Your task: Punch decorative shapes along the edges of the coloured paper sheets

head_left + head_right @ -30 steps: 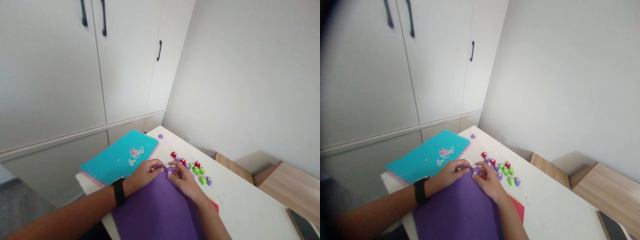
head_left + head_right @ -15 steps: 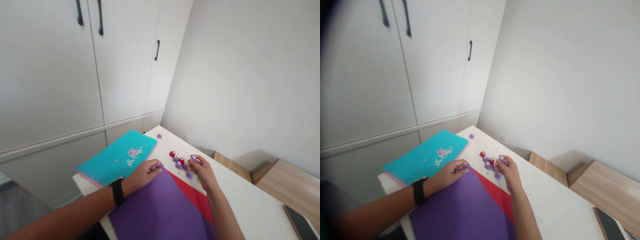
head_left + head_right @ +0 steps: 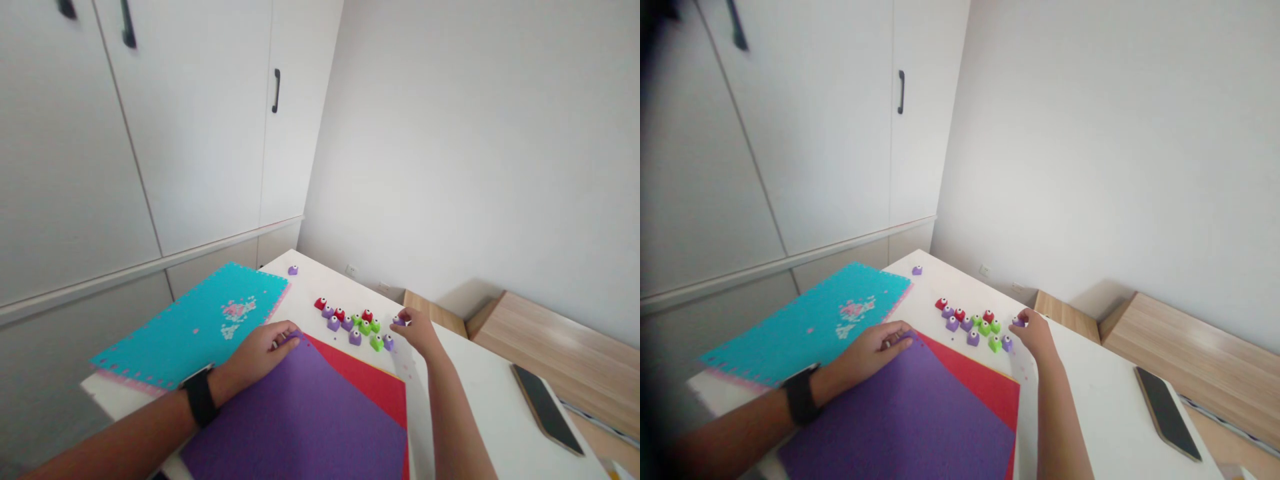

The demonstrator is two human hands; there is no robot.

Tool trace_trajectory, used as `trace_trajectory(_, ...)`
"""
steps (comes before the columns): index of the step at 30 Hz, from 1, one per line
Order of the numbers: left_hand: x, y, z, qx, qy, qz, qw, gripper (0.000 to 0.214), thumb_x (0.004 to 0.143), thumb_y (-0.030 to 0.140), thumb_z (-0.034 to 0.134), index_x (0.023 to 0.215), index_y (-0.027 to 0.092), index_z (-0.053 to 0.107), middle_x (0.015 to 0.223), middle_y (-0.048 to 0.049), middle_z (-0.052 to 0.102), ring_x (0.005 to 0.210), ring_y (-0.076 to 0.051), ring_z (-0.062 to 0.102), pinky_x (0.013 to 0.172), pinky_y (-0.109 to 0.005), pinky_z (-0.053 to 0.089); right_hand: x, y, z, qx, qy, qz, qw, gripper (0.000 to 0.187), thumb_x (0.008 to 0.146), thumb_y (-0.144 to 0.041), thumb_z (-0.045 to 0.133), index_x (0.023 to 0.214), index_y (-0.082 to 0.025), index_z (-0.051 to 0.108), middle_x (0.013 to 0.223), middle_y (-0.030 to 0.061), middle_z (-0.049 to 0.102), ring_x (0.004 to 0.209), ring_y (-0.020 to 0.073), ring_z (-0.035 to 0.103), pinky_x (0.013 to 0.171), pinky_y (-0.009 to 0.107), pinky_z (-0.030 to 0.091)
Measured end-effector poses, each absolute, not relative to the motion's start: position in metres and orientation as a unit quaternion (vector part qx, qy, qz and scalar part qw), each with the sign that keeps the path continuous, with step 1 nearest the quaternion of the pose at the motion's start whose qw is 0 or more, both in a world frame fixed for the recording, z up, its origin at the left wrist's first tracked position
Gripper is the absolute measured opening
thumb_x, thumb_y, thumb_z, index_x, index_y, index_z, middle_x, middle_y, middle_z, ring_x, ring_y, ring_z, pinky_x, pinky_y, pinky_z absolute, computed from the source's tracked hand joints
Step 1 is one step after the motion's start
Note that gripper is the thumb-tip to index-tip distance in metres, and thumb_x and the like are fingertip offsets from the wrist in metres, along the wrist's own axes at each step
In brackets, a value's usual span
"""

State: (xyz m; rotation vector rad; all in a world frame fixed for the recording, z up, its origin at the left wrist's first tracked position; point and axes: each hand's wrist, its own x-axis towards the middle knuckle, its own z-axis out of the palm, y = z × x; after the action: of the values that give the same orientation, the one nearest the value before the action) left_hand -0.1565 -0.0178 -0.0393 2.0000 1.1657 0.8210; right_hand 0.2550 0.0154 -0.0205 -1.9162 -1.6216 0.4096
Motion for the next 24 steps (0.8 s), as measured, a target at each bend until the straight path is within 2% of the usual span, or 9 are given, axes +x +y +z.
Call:
trace_trajectory(5,-0.157,-0.014,-0.046,0.775,0.443,0.306,0.331,0.029,0.097,0.043,0.053,0.100,0.019,0.068,0.083,-0.0008,0.070,0.073,-0.017,0.062,0.064,-0.025,0.043,0.270,0.013,-0.039,-0.748,-0.578,0.179,0.272,0.021,0.066,-0.026,0.079,0.082,-0.018,0.067,0.072,0.0019,0.068,0.051,0.0144,0.057,0.052,0.026,0.040)
trace_trajectory(11,-0.156,-0.013,-0.045,0.779,0.449,0.308,0.312,0.030,0.097,0.045,0.053,0.100,0.020,0.069,0.084,-0.0007,0.070,0.073,-0.017,0.061,0.065,-0.025,0.043,0.271,0.019,-0.054,-0.735,-0.593,0.184,0.274,0.024,0.062,-0.034,0.082,0.072,-0.018,0.067,0.072,0.0027,0.070,0.069,0.0190,0.063,0.063,0.027,0.043)
trace_trajectory(16,-0.156,-0.013,-0.046,0.775,0.455,0.303,0.317,0.033,0.097,0.048,0.052,0.100,0.020,0.069,0.081,-0.0003,0.070,0.070,-0.017,0.061,0.064,-0.025,0.042,0.265,0.016,-0.051,-0.717,-0.605,0.199,0.283,0.029,0.065,-0.043,0.080,0.075,-0.017,0.070,0.069,0.0021,0.069,0.066,0.0187,0.062,0.063,0.028,0.043)
trace_trajectory(21,-0.155,-0.012,-0.046,0.777,0.454,0.302,0.314,0.034,0.096,0.049,0.052,0.099,0.020,0.069,0.079,-0.0006,0.069,0.069,-0.017,0.060,0.063,-0.025,0.042,0.257,0.008,-0.033,-0.709,-0.608,0.190,0.302,0.037,0.082,-0.053,0.063,0.076,-0.017,0.072,0.066,0.0040,0.069,0.061,0.0181,0.060,0.059,0.028,0.042)
trace_trajectory(24,-0.156,-0.012,-0.047,0.775,0.452,0.302,0.323,0.035,0.096,0.050,0.052,0.099,0.020,0.069,0.078,-0.0001,0.069,0.069,-0.017,0.061,0.062,-0.025,0.042,0.251,0.007,-0.018,-0.706,-0.612,0.169,0.313,0.038,0.086,-0.051,0.057,0.079,-0.017,0.072,0.069,0.0058,0.071,0.062,0.0188,0.062,0.059,0.028,0.042)
